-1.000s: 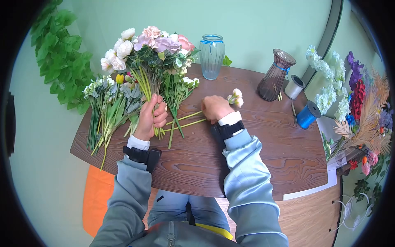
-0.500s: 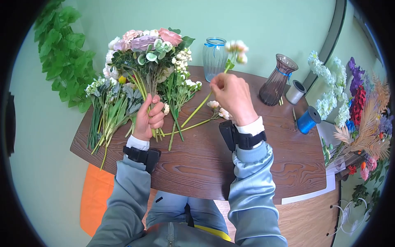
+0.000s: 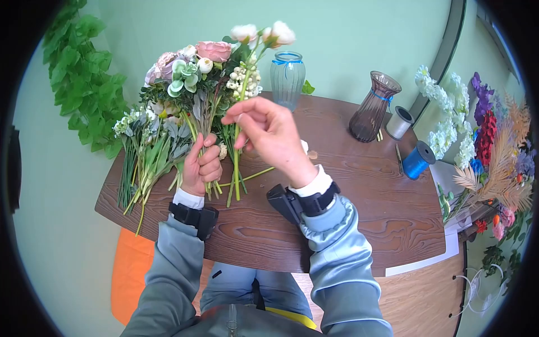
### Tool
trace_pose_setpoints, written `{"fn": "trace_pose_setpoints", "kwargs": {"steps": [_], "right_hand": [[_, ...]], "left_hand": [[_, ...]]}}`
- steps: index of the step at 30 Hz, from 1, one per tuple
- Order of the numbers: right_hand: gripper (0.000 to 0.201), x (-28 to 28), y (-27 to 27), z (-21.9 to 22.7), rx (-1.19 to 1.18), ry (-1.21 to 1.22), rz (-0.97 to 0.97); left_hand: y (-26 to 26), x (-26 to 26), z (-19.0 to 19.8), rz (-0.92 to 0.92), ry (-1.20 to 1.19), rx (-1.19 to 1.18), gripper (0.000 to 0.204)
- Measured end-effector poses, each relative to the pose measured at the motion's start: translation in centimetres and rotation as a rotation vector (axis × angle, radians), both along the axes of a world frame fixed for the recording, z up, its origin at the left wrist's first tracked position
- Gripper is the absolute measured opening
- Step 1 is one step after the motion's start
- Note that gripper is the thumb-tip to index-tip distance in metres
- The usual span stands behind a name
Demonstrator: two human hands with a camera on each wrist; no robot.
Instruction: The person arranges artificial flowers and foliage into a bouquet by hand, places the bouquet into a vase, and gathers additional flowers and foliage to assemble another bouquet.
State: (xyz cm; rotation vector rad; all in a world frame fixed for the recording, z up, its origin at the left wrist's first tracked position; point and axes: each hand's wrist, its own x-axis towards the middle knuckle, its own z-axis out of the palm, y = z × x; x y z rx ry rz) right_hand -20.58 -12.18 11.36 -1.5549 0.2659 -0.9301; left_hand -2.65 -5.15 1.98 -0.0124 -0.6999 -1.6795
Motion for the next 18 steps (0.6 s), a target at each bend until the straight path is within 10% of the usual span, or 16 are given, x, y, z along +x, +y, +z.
{"fn": "trace_pose_setpoints", "kwargs": {"steps": [18], "right_hand": [[0.015, 1.4, 0.0, -1.8, -0.057, 0.032, -0.062]], "left_hand": [[-0.1, -3.5, -0.3, 0.223, -0.296, 0.080, 0.030]]}}
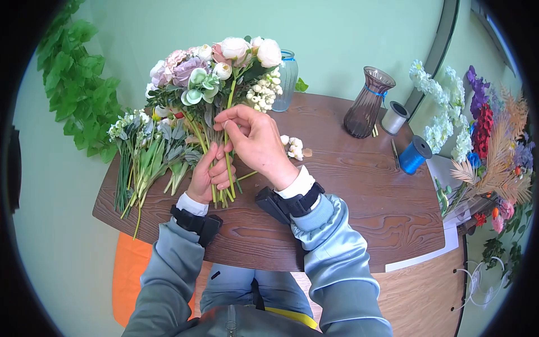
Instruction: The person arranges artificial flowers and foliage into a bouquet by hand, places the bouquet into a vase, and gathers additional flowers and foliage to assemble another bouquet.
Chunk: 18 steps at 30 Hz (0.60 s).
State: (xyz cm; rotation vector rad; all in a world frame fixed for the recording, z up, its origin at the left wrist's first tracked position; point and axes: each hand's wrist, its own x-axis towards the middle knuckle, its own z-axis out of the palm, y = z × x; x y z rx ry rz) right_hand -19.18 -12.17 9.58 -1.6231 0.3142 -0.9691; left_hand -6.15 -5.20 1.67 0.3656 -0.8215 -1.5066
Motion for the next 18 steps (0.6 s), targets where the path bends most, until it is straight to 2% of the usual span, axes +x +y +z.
{"fn": "trace_pose_setpoints", "kwargs": {"steps": [5, 7, 8, 10, 13, 18], "right_hand": [[0.017, -0.4, 0.1, 0.4, 0.011, 0.013, 0.009], [0.017, -0.3, 0.1, 0.3, 0.011, 0.011, -0.006], [0.017, -0.3, 0.0, 0.2, 0.012, 0.008, -0.020], [0.017, -0.2, 0.0, 0.1, 0.018, 0.013, -0.029], [0.016, -0.1, -0.2, -0.1, 0.013, 0.009, -0.037], [0.015, 0.2, -0.8, -0.8, -0.059, -0.003, -0.061]], "left_hand": [[0.0, -0.5, 0.2, 0.024, -0.055, -0.052, 0.028], [-0.1, -1.2, 0.3, 0.144, -0.042, 0.013, 0.028], [-0.1, -1.5, 0.4, 0.143, -0.042, 0.013, 0.028], [0.0, -2.1, 0.8, 0.296, -0.068, 0.152, 0.029], [0.6, -1.5, 1.1, 0.204, -0.182, 0.049, 0.029], [0.8, -0.5, 0.7, 0.041, -0.128, -0.007, 0.027]]}}
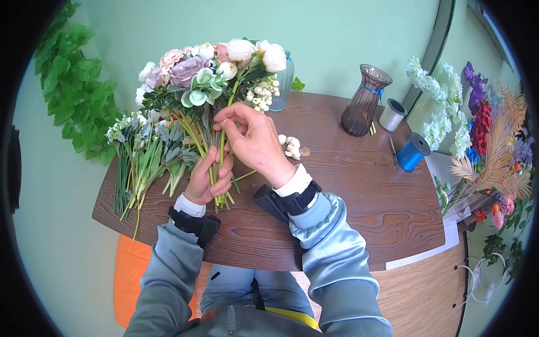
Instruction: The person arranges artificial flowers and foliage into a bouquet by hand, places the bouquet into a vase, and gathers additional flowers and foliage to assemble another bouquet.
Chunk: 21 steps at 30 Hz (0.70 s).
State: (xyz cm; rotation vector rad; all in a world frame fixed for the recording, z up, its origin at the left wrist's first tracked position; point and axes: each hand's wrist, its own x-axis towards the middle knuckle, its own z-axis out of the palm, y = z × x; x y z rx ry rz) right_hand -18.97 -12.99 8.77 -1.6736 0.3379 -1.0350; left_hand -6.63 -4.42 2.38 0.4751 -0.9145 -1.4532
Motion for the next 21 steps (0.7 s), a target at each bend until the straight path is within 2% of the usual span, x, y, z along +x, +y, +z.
{"fn": "trace_pose_setpoints", "kwargs": {"steps": [2, 4, 8, 12, 14, 17, 18, 20, 21], "right_hand": [[0.015, 0.2, -0.2, -0.3, -0.083, 0.004, -0.052], [0.015, 0.1, -0.1, -0.2, -0.136, 0.033, -0.097], [0.013, -0.1, 0.0, -0.1, -0.289, 0.119, -0.210], [0.013, -0.1, 0.4, 0.1, -0.313, 0.116, -0.211], [0.013, -0.2, 0.1, 0.0, -0.401, 0.128, -0.244], [0.012, -0.6, -1.0, 0.1, -0.294, 0.037, -0.175], [0.010, -1.0, -1.7, 0.1, -0.166, 0.002, -0.100], [0.009, -2.2, -2.2, 1.2, -0.054, 0.100, -0.082], [0.013, -2.6, -4.0, 0.1, -0.183, 0.256, -0.117]], "left_hand": [[0.0, 0.0, 0.1, -0.054, 0.036, 0.011, 0.027], [0.0, -0.2, 0.5, -0.008, 0.035, 0.074, 0.028], [-0.2, 0.0, 0.0, 0.020, 0.049, 0.051, 0.029], [-0.1, 0.2, 0.2, 0.028, 0.038, 0.055, 0.026], [-0.2, 0.2, 0.3, 0.026, 0.036, 0.056, 0.025], [-0.3, 0.3, 0.3, 0.022, 0.051, 0.037, 0.025], [-0.4, 0.4, 0.4, 0.028, 0.070, 0.029, 0.025], [-0.4, 0.8, 0.4, 0.041, 0.093, 0.020, 0.024], [-0.4, 1.0, 0.4, 0.083, 0.097, 0.023, 0.023]]}}
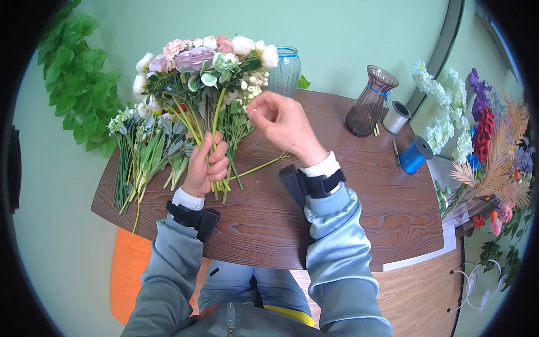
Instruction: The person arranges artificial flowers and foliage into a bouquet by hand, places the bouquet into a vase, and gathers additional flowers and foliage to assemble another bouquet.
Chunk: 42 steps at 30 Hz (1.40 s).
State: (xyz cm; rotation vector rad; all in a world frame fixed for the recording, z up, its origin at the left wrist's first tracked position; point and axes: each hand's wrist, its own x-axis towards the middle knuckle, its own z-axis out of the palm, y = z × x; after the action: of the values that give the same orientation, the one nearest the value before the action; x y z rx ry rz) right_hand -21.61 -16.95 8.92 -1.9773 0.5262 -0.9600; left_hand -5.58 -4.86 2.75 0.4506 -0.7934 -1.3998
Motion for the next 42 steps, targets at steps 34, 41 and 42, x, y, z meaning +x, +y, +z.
{"fn": "trace_pose_setpoints", "kwargs": {"steps": [34, 41, 42], "right_hand": [[0.010, -2.5, -0.4, 2.4, -0.388, -0.035, -0.544], [0.015, -3.0, 4.4, 5.1, -0.032, -0.350, -0.073], [0.014, -2.5, 5.0, 5.0, -0.002, -0.336, 0.003]], "left_hand": [[-0.5, 0.5, -0.5, 0.200, -0.111, 0.066, 0.024], [-0.6, 0.2, -0.8, 0.186, -0.157, 0.091, 0.024], [-0.7, 0.0, -0.8, 0.178, -0.163, 0.103, 0.024]]}}
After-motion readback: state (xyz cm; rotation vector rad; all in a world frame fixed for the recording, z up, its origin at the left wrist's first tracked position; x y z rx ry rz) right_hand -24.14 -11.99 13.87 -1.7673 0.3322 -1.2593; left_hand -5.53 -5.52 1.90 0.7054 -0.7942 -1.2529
